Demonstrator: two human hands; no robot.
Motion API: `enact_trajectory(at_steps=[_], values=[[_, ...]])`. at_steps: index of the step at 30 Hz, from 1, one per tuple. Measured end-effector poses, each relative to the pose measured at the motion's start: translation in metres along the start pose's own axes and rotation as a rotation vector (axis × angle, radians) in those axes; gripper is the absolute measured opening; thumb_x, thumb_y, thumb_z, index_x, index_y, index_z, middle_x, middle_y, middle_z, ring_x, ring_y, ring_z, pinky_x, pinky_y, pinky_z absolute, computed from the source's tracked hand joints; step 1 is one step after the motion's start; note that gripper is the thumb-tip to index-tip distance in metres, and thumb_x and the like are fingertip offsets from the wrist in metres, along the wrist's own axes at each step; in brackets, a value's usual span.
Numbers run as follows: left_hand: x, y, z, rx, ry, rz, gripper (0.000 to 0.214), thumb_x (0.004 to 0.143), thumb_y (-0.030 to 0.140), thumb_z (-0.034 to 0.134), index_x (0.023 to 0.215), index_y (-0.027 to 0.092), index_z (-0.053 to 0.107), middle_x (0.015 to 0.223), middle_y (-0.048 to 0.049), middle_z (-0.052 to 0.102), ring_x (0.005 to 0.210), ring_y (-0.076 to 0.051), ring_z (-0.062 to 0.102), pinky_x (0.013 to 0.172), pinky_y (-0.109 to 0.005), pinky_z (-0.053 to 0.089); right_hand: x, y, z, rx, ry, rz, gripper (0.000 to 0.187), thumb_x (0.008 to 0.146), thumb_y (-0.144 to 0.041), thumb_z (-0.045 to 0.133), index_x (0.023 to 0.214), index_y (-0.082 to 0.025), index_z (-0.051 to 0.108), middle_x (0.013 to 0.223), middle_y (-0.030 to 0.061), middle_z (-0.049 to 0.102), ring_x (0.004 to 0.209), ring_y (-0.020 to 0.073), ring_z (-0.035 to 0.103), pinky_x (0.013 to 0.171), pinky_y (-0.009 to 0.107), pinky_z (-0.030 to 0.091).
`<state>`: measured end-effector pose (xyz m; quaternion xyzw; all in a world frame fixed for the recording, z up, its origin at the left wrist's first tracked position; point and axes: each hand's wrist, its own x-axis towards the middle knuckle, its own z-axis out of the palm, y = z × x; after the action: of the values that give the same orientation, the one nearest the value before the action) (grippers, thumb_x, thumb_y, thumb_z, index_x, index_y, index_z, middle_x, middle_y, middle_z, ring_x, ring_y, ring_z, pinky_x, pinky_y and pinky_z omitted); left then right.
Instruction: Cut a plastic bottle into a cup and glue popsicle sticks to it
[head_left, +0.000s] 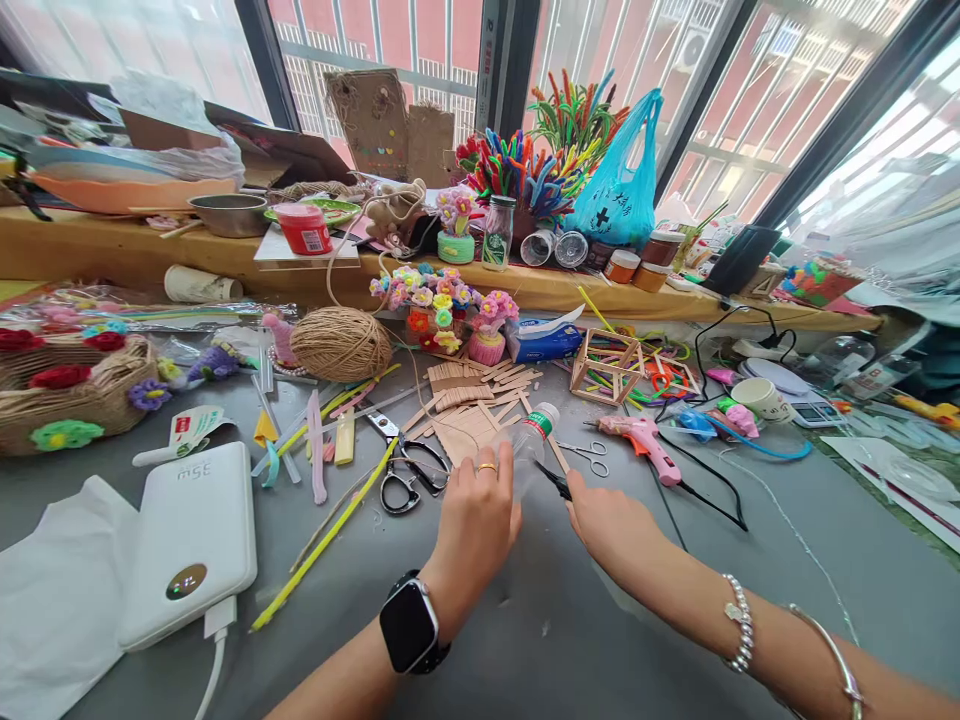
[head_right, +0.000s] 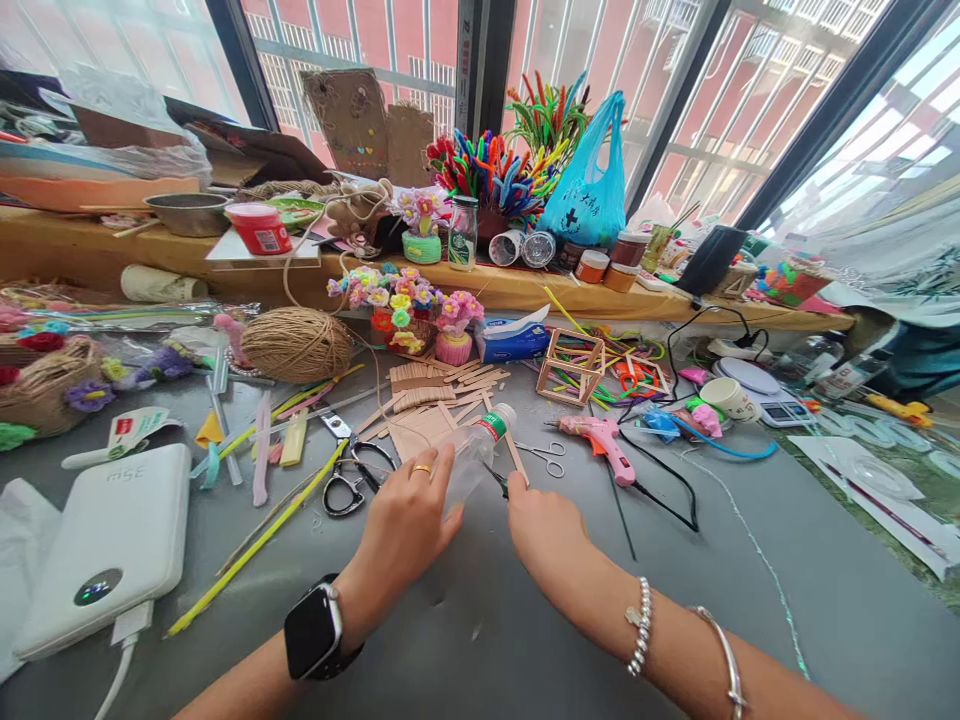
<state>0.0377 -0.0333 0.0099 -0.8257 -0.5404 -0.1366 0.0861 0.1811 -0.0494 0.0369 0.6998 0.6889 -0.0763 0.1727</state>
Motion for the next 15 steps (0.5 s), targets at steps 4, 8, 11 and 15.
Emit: enact_trajectory(at_steps=[4,8,11,15], values=[[0.002,0.000,-0.003,-0.047,-0.049,-0.018,0.055,0.071,0.028,0.054,0.121,0.007,0.044,0.111,-0.0151,0.056,0.091,-0.025,0.055,0.079,-0.035,0.045,0.002,0.000,0.000,0.026,0.001,-0.004,0.024,0.085,-0.018,0.037,0.106,-0.014,0.047,0.080,0.0118,0.067,0.074,0.0252,0.065,0.053,0.028,0.042],[0.004,-0.002,-0.005,-0.073,-0.078,-0.036,0.057,0.070,0.028,0.054,0.122,0.007,0.042,0.109,-0.0150,0.057,0.091,-0.025,0.056,0.079,-0.033,0.044,0.005,0.000,-0.004,0.061,-0.018,-0.022,0.026,0.084,-0.016,0.036,0.108,-0.013,0.047,0.084,0.0123,0.067,0.076,0.0254,0.065,0.054,0.029,0.043],[0.006,-0.005,-0.006,-0.096,-0.100,-0.056,0.057,0.069,0.029,0.054,0.121,0.008,0.042,0.106,-0.0138,0.058,0.088,-0.023,0.057,0.077,-0.031,0.045,0.007,0.001,-0.009,0.061,-0.028,-0.028,0.027,0.084,-0.016,0.036,0.108,-0.013,0.047,0.086,0.0123,0.067,0.078,0.0263,0.064,0.055,0.030,0.043],[0.007,-0.007,-0.006,-0.110,-0.115,-0.072,0.057,0.069,0.030,0.055,0.121,0.010,0.042,0.106,-0.0128,0.057,0.089,-0.023,0.057,0.077,-0.029,0.044,0.009,0.004,-0.016,0.042,-0.048,-0.086,0.029,0.083,-0.016,0.036,0.110,-0.012,0.047,0.087,0.0146,0.066,0.080,0.0278,0.063,0.058,0.032,0.043]])
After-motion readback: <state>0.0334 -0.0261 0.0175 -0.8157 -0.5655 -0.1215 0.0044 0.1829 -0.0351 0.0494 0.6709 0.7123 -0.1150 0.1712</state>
